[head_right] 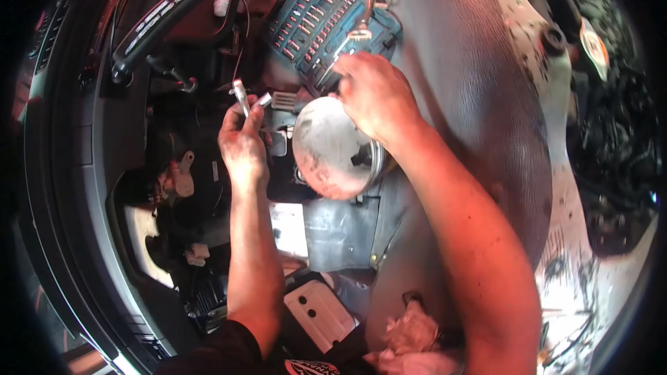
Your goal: The person works inside an engine bay, picking a socket from a tool set, handling a spark plug or similar component, and using a ratchet to tighten it within the engine.
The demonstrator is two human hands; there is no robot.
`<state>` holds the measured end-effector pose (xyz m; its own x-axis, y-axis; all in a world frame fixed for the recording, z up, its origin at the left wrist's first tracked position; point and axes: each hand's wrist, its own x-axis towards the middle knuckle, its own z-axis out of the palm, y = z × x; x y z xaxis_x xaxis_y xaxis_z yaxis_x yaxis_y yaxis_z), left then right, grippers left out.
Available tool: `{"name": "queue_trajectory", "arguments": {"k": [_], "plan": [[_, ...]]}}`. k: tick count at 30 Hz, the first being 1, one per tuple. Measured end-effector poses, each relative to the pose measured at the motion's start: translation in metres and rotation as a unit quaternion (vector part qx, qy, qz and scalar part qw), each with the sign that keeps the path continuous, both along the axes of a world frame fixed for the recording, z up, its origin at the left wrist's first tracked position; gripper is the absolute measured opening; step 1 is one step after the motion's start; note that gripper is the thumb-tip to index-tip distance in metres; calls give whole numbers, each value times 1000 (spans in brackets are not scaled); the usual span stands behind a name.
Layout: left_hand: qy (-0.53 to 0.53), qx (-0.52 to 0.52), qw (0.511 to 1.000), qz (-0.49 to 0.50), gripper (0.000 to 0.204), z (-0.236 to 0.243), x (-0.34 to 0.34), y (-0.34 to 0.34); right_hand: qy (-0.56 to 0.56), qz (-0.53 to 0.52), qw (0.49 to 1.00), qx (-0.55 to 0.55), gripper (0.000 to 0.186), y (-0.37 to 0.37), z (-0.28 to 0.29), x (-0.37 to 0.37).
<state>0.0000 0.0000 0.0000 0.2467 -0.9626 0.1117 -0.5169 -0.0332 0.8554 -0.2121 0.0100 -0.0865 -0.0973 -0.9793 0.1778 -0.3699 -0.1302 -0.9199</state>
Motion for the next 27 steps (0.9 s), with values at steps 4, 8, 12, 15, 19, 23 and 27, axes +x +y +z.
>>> {"name": "queue_trajectory", "arguments": {"k": [4, 8, 12, 15, 19, 23, 27], "plan": [[23, 43, 998, -27, 9, -30, 18, -81, 120, 43, 991, 32, 19, 0, 6, -7], [42, 165, 985, -36, 16, -86, 39, -161, 201, 53, 972, 110, 25, -11, 14, -16], [-109, 117, 986, -40, 22, -138, 76, -243, 212, 107, 951, 195, 30, -15, 22, -17], [-248, 134, 953, -110, 32, -150, 93, -302, 226, 113, 946, 201, 28, -12, 21, -19], [-354, 202, 901, -145, 42, -156, 85, -341, 226, 85, 954, 180, 27, -10, 16, -13], [-389, 160, 899, -123, 43, -153, 66, -346, 238, 86, 950, 183, 29, -10, 17, -16], [-444, 102, 880, -136, 42, -149, 53, -341, 235, 111, 943, 209, 28, -12, 18, -18]]}}
